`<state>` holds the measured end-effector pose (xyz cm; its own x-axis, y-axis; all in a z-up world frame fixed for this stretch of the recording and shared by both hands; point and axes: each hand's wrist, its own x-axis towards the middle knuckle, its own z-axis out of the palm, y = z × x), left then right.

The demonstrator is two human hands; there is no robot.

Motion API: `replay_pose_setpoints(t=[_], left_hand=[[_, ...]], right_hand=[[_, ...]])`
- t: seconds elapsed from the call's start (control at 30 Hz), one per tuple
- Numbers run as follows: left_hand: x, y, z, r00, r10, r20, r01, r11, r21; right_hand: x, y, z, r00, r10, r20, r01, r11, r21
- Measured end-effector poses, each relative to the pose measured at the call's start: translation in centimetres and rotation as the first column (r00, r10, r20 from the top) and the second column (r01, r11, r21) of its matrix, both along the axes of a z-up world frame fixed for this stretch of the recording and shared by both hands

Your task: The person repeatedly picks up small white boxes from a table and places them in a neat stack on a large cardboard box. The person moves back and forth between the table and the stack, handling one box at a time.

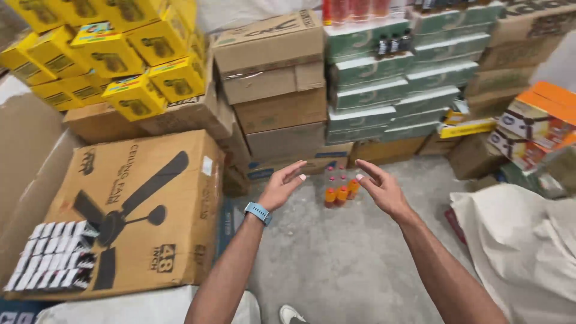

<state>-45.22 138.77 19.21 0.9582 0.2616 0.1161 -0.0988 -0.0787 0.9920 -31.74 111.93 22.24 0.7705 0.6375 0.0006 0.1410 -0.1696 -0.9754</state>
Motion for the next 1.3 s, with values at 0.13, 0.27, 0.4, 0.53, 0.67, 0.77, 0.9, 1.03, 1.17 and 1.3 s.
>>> replay_pose_setpoints(t=[0.13, 0.27, 0.4, 0.53, 0.67, 0.77, 0.9, 1.03, 1.17, 1.3], left_hand=[[7.3, -8.7, -0.1, 0.986, -0.164, -0.031, 0.164, 0.986, -0.024], [10.3, -21.8, 6.9, 0.961, -0.273, -0.048, 0.27, 0.961, -0.062], [18.7, -30.0, 0.5, 0.918, -0.397, -0.022, 0.395, 0.917, -0.057], [23.2, -39.1, 1.1, 0.842, -0.533, -0.076, 0.528, 0.845, -0.078], [27.7, -48.6, 0.5, 0.746, -0.66, -0.09, 0.656, 0.751, -0.072], [30.2, -55.1, -0.2, 0.662, -0.74, -0.12, 0.737, 0.672, -0.077], [33.3, -64.0, -0.1, 0.56, -0.813, -0.157, 0.812, 0.576, -0.087], [36.7, -72.6, -0.4, 0.449, -0.873, -0.189, 0.88, 0.469, -0.079], [40.1, -80.9, -1.6, 0.327, -0.926, -0.188, 0.932, 0.349, -0.102], [42.5, -87.9, -3.0, 0.22, -0.963, -0.159, 0.96, 0.242, -0.141]], right_hand=[[4.2, -11.2, -1.7, 0.982, -0.187, 0.002, 0.187, 0.982, 0.026], [7.3, -23.8, -2.4, 0.947, -0.32, 0.022, 0.319, 0.947, 0.04], [8.0, -35.1, -3.7, 0.893, -0.45, -0.005, 0.45, 0.893, 0.01], [8.4, -45.0, -5.2, 0.82, -0.573, -0.014, 0.572, 0.82, -0.014], [7.3, -53.4, -4.7, 0.712, -0.702, -0.015, 0.702, 0.712, -0.024], [6.0, -58.8, -5.1, 0.639, -0.768, -0.031, 0.767, 0.64, -0.046], [4.8, -65.1, -5.3, 0.522, -0.852, -0.037, 0.851, 0.524, -0.045], [4.4, -71.3, -6.0, 0.401, -0.915, -0.041, 0.916, 0.402, -0.016], [4.7, -75.8, -4.7, 0.242, -0.969, -0.046, 0.97, 0.242, -0.005], [5.4, -80.6, -5.9, 0.115, -0.99, -0.082, 0.993, 0.116, -0.011]])
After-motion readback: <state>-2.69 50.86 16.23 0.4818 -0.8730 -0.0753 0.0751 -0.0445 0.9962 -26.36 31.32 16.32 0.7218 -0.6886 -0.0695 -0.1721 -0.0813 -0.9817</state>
